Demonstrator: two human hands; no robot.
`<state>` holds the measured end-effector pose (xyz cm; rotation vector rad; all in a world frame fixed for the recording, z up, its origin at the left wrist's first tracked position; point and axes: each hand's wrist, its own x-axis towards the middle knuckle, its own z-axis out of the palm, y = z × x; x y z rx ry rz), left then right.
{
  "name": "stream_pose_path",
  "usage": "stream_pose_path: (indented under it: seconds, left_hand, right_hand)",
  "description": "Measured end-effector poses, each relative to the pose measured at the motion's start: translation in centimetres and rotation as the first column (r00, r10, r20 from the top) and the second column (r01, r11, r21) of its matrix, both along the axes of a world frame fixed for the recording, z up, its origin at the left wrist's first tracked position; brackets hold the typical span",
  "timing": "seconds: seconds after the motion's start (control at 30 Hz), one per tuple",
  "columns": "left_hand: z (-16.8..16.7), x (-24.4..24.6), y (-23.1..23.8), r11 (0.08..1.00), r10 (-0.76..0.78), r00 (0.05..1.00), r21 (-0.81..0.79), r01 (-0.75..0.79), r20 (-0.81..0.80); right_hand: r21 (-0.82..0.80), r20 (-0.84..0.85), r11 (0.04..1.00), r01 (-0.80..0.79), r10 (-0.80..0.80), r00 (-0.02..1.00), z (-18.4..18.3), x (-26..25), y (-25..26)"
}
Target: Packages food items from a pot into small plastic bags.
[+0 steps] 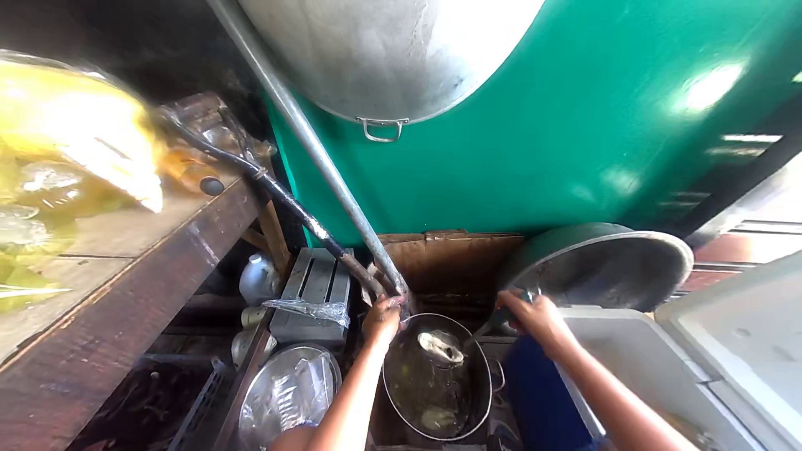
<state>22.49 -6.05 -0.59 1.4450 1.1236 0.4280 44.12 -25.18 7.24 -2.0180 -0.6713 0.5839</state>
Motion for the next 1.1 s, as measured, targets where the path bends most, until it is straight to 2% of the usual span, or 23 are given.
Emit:
stream_pose_path:
  seconds: [0.17, 0.33, 0.43, 0.53, 0.63, 0.67, 0.7, 0.77, 0.87, 0.9, 1.0, 1.1]
  left_hand:
    - [0.4, 0.2, -1.1, 0.989, -0.095, 0.994, -0.122, 0.087, -0.062]
    - [0.4, 1.3, -2.8, 0.936, -0.155, 0.986, -0.309, 0.166, 0.06]
    - [0.7, 1.7, -3.8, 0.892, -0.145, 0.984, -0.416, 0.177, 0.107]
    - [0.4, 2.3, -4.6, 0.839, 0.033, 0.993, -0.543, 0.033, 0.111]
    - [-1.6, 2.9, -4.6, 0.762, 0.239, 0.96, -0.64, -0.094, 0.143]
    - [-2.6, 3.2, -4.4, 0.756, 0.263, 0.95, -0.648, -0.095, 0.168]
    - [-3.4, 3.3, -4.2, 0.759, 0.264, 0.946, -0.646, -0.081, 0.191]
    - [-4.8, 3.4, -3.6, 0.744, 0.304, 0.934, -0.659, -0.11, 0.188]
    - [-2.0, 2.2, -3.6, 0.773, 0.28, 0.956, -0.611, -0.171, 0.086]
    - [-1.8, 1.9, -3.5, 0.787, 0.264, 0.961, -0.594, -0.167, 0.079]
    - [-0.6, 1.8, -3.1, 0.839, 0.235, 0.967, -0.522, -0.15, 0.101]
    - [1.0, 1.8, -3.0, 0.869, 0.238, 0.962, -0.472, -0.149, 0.135]
  right_hand:
    - [0.001, 0.108, 0.999, -0.055, 0.054, 0.993, 6.6, 1.2, 2.7]
    - [-0.137, 0.328, 0.974, -0.181, 0.217, 0.919, 10.7, -1.4, 6.6]
    - [-0.264, 0.474, 0.904, -0.336, 0.425, 0.772, 12.1, -6.4, 9.5]
    - [-0.54, 0.474, 0.709, -0.455, 0.702, 0.531, 12.3, -13.4, 12.1]
    - [-0.657, 0.418, 0.528, -0.537, 0.849, 0.324, 10.9, -19.1, 13.4]
    - [-0.671, 0.408, 0.493, -0.554, 0.869, 0.278, 10.7, -20.0, 13.7]
    - [-0.662, 0.431, 0.496, -0.562, 0.865, 0.256, 10.4, -20.3, 13.8]
    - [-0.604, 0.516, 0.588, -0.538, 0.803, 0.299, 10.1, -19.5, 13.8]
    - [-0.561, 0.484, 0.712, -0.422, 0.696, 0.53, 10.5, -15.3, 13.6]
    - [-0.54, 0.475, 0.755, -0.371, 0.638, 0.606, 9.6, -13.2, 13.3]
    - [-0.411, 0.449, 0.857, -0.311, 0.487, 0.749, 2.6, -6.6, 10.9]
    - [-0.462, 0.249, 0.818, -0.344, 0.491, 0.835, -6.8, -4.1, 7.5]
